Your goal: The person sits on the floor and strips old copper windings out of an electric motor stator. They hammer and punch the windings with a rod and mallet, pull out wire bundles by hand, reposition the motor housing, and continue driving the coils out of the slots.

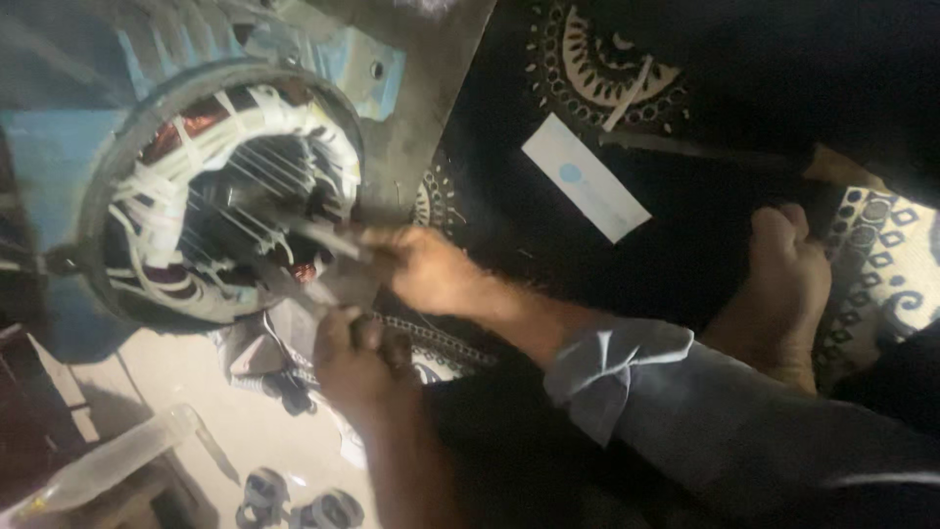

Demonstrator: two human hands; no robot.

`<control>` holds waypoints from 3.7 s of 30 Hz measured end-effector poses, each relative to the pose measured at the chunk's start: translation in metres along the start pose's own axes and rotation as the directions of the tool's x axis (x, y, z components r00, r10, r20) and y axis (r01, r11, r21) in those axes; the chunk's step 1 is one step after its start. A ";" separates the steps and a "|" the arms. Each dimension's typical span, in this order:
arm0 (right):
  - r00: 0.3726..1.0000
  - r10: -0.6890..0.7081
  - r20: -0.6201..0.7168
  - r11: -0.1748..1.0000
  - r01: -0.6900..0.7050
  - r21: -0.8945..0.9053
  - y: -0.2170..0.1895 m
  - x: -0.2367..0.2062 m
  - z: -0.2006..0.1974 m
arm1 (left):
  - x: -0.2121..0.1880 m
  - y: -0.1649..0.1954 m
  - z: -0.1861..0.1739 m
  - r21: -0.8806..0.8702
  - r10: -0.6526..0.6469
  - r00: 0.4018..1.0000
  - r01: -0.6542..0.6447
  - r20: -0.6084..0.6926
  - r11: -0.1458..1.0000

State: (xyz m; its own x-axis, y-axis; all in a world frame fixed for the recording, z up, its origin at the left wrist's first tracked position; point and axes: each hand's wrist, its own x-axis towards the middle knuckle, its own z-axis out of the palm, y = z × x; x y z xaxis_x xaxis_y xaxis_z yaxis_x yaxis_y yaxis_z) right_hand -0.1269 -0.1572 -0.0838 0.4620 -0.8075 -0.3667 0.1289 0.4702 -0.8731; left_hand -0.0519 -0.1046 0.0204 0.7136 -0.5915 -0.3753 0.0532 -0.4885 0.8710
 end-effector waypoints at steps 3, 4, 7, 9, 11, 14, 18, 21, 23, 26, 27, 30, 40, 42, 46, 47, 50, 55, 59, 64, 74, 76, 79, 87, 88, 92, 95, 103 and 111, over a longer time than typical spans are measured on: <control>0.897 -0.392 -0.204 0.894 0.424 0.148 0.005 -0.006 0.000 | -0.009 -0.003 0.006 -0.156 -0.080 0.993 0.093 0.082 0.983; 0.951 -0.275 -0.141 0.944 0.295 0.151 0.006 -0.007 0.004 | -0.009 -0.001 0.007 -0.155 -0.046 0.997 0.056 0.069 0.986; 0.990 -0.129 -0.054 0.986 0.134 0.102 0.004 -0.012 0.014 | -0.008 0.008 0.007 -0.100 0.020 0.999 -0.017 0.037 0.995; 0.915 -0.391 -0.100 0.918 0.395 0.025 -0.001 -0.014 0.020 | -0.006 0.017 0.004 -0.027 0.080 0.997 -0.080 0.010 0.996; 0.954 -0.295 -0.048 0.949 0.299 0.101 -0.006 -0.018 0.023 | -0.005 0.026 0.000 -0.160 -0.009 1.000 0.009 0.003 0.987; 0.991 -0.116 0.069 0.977 0.101 0.186 -0.012 -0.025 0.028 | -0.006 0.031 -0.001 -0.163 -0.010 1.000 0.013 0.017 0.987; 0.907 -0.408 -0.108 0.871 0.422 0.253 -0.014 -0.023 0.042 | -0.008 0.034 0.000 -0.164 0.002 1.000 0.003 0.027 0.986; 0.984 -0.119 -0.129 0.852 0.168 0.496 -0.012 -0.009 0.052 | -0.010 0.038 0.003 -0.101 -0.031 0.999 0.027 -0.034 0.994; 0.994 -0.105 -0.009 0.891 0.098 0.443 -0.003 0.004 0.052 | -0.012 0.041 0.007 -0.154 -0.019 1.000 0.016 -0.023 0.988; 0.706 -0.706 -0.059 0.700 0.683 -0.206 0.017 0.022 0.042 | -0.015 0.044 0.012 -0.132 -0.010 0.999 0.005 -0.031 0.991; 0.431 -0.901 0.054 0.351 0.795 -0.495 0.023 0.027 0.040 | -0.015 0.045 0.014 -0.110 -0.006 0.999 0.002 -0.032 0.994; 0.962 -0.268 -0.058 0.929 0.274 0.250 0.034 0.033 0.045 | -0.016 0.051 0.016 -0.193 -0.044 0.997 0.032 -0.057 0.981; 0.984 -0.174 -0.023 0.906 0.169 0.388 0.020 0.009 0.031 | -0.010 0.035 0.002 -0.275 -0.117 0.993 0.122 0.035 0.954; 0.949 -0.298 -0.100 0.815 0.308 0.492 0.016 0.005 0.031 | -0.009 0.029 -0.004 -0.257 -0.068 0.997 0.075 0.035 0.964; 0.870 -0.477 -0.128 0.810 0.491 0.321 0.003 -0.003 0.041 | -0.001 0.029 -0.012 -0.230 -0.046 0.994 0.068 0.099 0.971; 0.826 -0.546 -0.141 0.815 0.563 0.139 0.000 -0.006 0.044 | 0.001 0.028 -0.012 -0.180 -0.013 0.997 0.026 0.074 0.983; 0.970 -0.235 0.068 0.916 0.198 0.349 -0.005 -0.016 0.040 | 0.000 0.025 -0.011 -0.182 0.003 0.998 0.009 0.066 0.983; 0.944 -0.319 -0.082 0.926 0.329 0.183 -0.003 -0.023 0.010 | -0.018 0.004 -0.006 -0.202 -0.073 0.991 0.094 0.110 0.975; 0.890 -0.413 -0.192 0.911 0.402 -0.095 -0.004 -0.040 -0.008 | -0.030 -0.016 -0.005 -0.210 -0.138 0.976 0.173 0.171 0.962; 0.953 -0.221 -0.207 0.908 0.123 -0.400 -0.003 -0.061 -0.017 | -0.026 -0.028 -0.007 -0.345 -0.061 0.942 0.181 0.331 0.921; 0.973 -0.186 -0.134 0.712 0.039 -0.701 0.000 -0.063 -0.030 | 0.007 -0.047 -0.013 -0.496 0.073 0.838 0.248 0.542 0.832; 0.966 -0.235 -0.110 0.698 0.089 -0.710 -0.010 -0.068 -0.036 | 0.016 -0.051 -0.010 -0.527 0.107 0.800 0.281 0.590 0.802; 0.933 -0.338 -0.120 0.629 0.129 -0.767 -0.030 -0.079 -0.033 | 0.030 -0.055 -0.007 -0.509 0.102 0.780 0.296 0.617 0.809; 0.883 -0.305 -0.358 0.410 -0.217 -0.886 -0.063 -0.123 -0.013 | 0.043 -0.061 -0.002 -0.503 0.292 0.798 0.017 0.527 0.864; 0.885 -0.365 -0.289 0.349 -0.158 -0.924 -0.060 -0.126 -0.015 | 0.043 -0.062 0.000 -0.533 0.260 0.808 0.077 0.528 0.843; 0.904 -0.365 -0.222 0.186 -0.162 -0.969 -0.041 -0.123 -0.024 | 0.041 -0.064 0.006 -0.602 0.180 0.806 0.252 0.564 0.758; 0.950 -0.173 -0.261 0.101 -0.247 -0.964 -0.029 -0.110 -0.026 | 0.039 -0.064 0.008 -0.729 0.257 0.815 0.265 0.519 0.631; 0.971 -0.059 -0.231 0.451 -0.181 -0.874 0.005 -0.077 -0.039 | 0.042 -0.073 0.008 -0.542 0.277 0.808 0.062 0.520 0.838; 0.908 0.105 -0.405 0.385 -0.413 -0.826 0.023 -0.113 -0.080 | 0.043 -0.075 -0.005 0.030 0.391 0.845 -0.430 0.365 0.902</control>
State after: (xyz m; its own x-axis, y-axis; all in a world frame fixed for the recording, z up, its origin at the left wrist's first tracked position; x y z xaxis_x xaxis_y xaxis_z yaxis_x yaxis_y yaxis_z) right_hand -0.2460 -0.0839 -0.0884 0.0775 -0.8281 -0.5552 -0.8656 0.2205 -0.4496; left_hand -0.0222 -0.0903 -0.0592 0.3692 -0.9247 -0.0925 -0.2798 -0.2055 0.9378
